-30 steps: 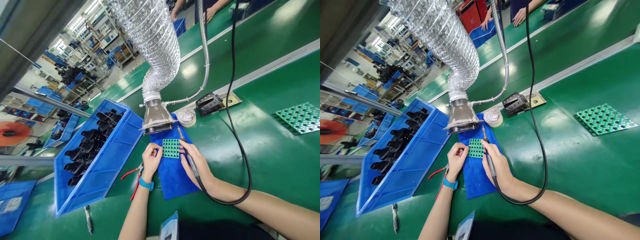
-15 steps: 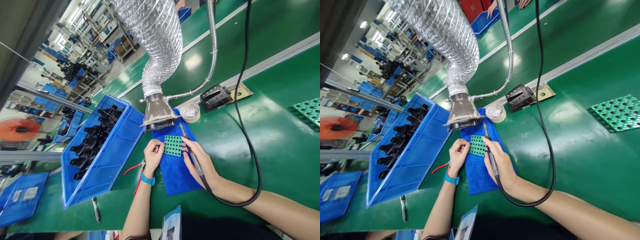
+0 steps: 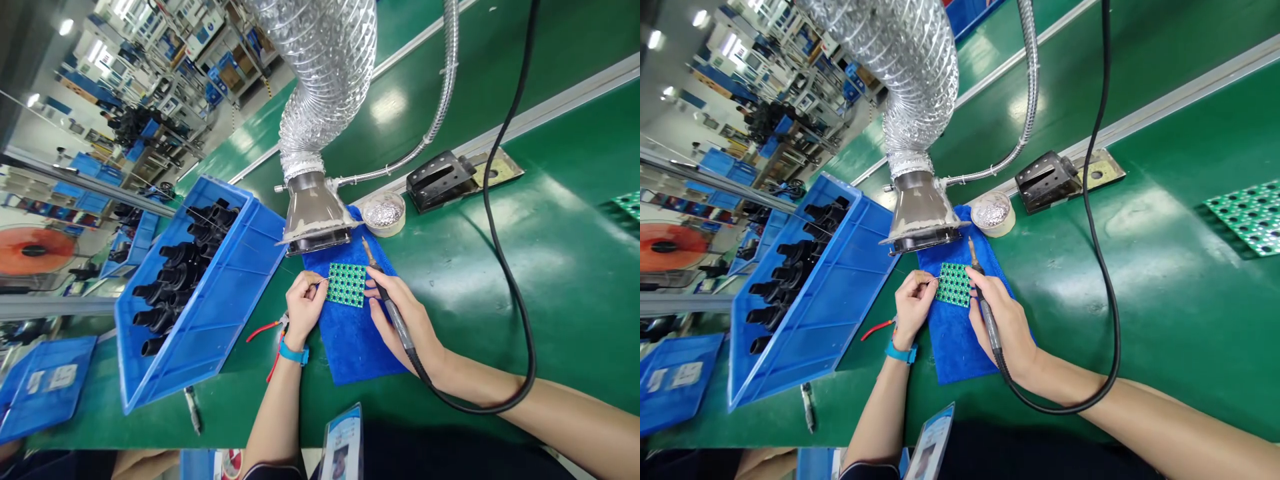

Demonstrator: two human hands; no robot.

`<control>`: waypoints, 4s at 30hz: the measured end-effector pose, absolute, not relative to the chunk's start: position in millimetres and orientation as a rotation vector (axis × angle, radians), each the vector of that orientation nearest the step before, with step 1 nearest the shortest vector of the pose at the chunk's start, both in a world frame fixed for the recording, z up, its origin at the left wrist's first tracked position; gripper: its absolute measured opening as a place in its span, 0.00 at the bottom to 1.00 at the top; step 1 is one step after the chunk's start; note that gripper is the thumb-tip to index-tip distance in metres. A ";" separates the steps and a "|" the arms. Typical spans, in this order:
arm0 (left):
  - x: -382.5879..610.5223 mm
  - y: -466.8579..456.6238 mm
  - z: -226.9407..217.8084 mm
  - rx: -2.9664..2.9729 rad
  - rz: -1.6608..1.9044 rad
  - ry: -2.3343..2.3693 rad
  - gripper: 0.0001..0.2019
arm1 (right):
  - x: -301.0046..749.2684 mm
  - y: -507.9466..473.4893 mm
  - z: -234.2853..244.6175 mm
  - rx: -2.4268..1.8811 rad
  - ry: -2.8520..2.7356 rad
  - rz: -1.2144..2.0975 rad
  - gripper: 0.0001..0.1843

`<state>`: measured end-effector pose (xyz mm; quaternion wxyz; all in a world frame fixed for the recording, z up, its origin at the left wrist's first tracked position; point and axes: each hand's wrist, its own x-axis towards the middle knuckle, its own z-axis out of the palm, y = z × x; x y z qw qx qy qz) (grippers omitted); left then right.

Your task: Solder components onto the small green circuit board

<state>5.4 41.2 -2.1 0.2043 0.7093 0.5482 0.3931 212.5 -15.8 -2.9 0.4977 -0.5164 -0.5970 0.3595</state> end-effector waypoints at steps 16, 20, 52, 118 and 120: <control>2.8 41.3 -3.8 1.990 1.065 1.549 0.08 | 213.0 -14.8 -0.8 -1.233 -1.500 0.813 0.29; 2.7 41.5 -3.6 1.985 1.063 1.560 0.08 | 213.5 -16.4 -1.0 -1.162 -1.499 0.836 0.30; 9.0 33.8 2.0 1.890 1.284 1.519 0.09 | 236.3 -6.4 11.9 -0.900 -1.628 0.379 0.12; 22.4 20.9 -3.1 2.628 0.962 1.429 0.07 | 229.8 2.3 -0.7 -0.828 -1.790 0.301 0.12; 21.9 21.0 -3.0 2.575 1.018 1.440 0.07 | 229.6 2.2 -1.3 -0.832 -1.778 0.307 0.12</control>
